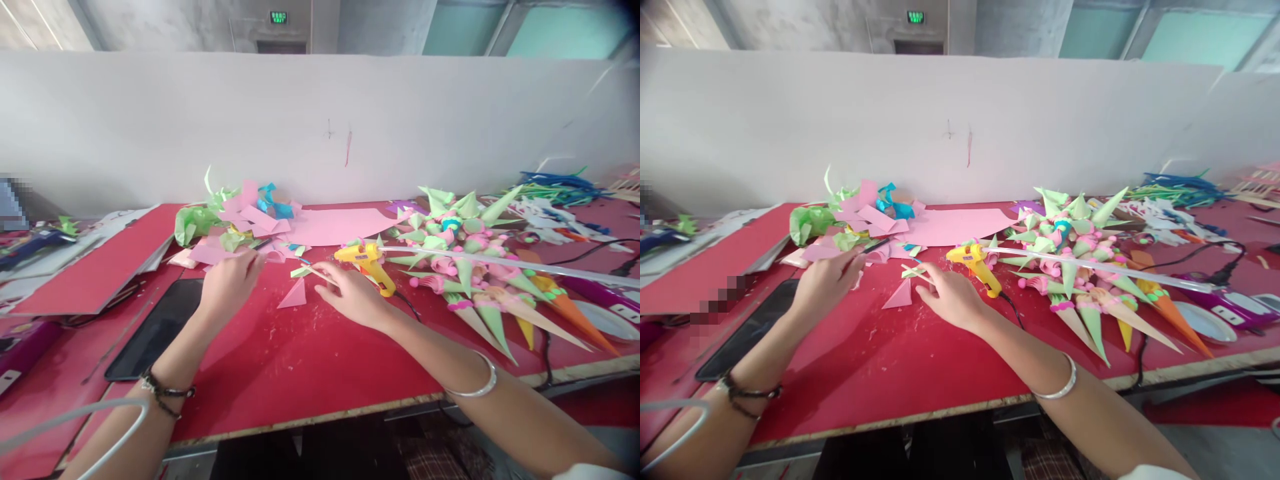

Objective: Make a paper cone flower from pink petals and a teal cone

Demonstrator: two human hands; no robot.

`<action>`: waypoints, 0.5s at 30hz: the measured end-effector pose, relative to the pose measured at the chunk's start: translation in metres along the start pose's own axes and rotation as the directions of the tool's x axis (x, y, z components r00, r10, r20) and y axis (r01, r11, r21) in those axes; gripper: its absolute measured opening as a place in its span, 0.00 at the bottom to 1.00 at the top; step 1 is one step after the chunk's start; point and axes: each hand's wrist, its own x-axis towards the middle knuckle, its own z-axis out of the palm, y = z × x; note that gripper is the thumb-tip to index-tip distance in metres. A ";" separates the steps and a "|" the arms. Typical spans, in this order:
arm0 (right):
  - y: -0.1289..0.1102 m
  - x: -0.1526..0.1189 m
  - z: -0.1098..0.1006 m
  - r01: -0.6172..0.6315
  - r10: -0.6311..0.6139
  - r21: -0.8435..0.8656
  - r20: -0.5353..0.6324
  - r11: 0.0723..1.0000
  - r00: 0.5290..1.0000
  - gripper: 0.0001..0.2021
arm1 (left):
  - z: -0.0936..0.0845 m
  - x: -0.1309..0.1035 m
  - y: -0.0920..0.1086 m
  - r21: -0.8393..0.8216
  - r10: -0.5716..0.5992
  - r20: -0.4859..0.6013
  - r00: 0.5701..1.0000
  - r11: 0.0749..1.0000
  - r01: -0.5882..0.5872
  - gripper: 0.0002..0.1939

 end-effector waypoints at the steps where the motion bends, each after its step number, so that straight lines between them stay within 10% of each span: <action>1: 0.000 0.000 0.001 -0.020 0.020 0.019 -0.003 1.000 1.000 0.17 | 0.003 0.002 -0.003 0.074 -0.006 0.052 0.999 0.997 0.002 0.21; 15: 0.003 0.002 0.003 0.068 -0.065 0.096 -0.034 0.993 0.997 0.15 | 0.031 -0.011 0.013 0.002 0.290 0.265 0.920 0.954 -0.301 0.21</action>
